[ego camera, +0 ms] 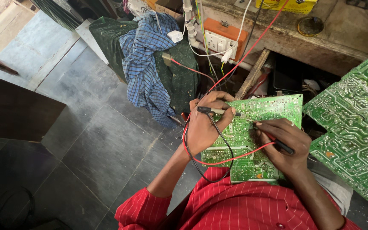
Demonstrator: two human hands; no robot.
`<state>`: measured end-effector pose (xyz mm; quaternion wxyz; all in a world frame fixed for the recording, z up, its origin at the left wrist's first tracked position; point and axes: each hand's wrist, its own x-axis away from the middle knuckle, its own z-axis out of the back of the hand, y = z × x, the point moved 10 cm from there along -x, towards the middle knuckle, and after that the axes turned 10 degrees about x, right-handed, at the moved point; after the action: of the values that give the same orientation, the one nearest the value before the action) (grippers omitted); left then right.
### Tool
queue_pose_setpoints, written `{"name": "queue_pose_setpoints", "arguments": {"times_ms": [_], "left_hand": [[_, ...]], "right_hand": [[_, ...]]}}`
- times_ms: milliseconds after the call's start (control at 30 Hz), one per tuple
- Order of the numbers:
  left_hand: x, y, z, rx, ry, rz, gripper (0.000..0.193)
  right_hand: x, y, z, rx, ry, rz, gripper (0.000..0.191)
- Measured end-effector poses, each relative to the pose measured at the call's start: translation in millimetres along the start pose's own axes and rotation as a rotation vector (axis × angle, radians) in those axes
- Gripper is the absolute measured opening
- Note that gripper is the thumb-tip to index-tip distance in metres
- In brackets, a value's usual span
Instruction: The person uses a multimeter to test points on a green circuit board, moving the probes across various locations. They then pick up a second circuit board and continue testing it in the same manner.
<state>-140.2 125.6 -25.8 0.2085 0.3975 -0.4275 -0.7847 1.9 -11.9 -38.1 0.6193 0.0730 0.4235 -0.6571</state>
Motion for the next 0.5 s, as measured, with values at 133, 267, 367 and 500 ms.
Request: {"name": "queue_pose_setpoints", "arguments": {"times_ms": [133, 267, 367, 500], "left_hand": [[-0.3, -0.7, 0.0, 0.001, -0.007, 0.011, 0.013], [-0.7, 0.4, 0.2, -0.001, -0.012, 0.008, 0.013], [-0.7, 1.2, 0.5, -0.005, -0.013, 0.004, 0.012], [-0.7, 0.6, 0.1, -0.007, -0.014, 0.005, 0.013]], "right_hand": [[-0.1, 0.7, -0.6, -0.001, -0.005, -0.006, 0.024], [-0.7, -0.2, 0.1, -0.01, -0.002, -0.003, 0.023], [-1.2, -1.3, 0.3, -0.017, 0.003, 0.003, 0.024], [-1.1, -1.7, 0.7, -0.017, 0.006, 0.007, 0.022]]}}
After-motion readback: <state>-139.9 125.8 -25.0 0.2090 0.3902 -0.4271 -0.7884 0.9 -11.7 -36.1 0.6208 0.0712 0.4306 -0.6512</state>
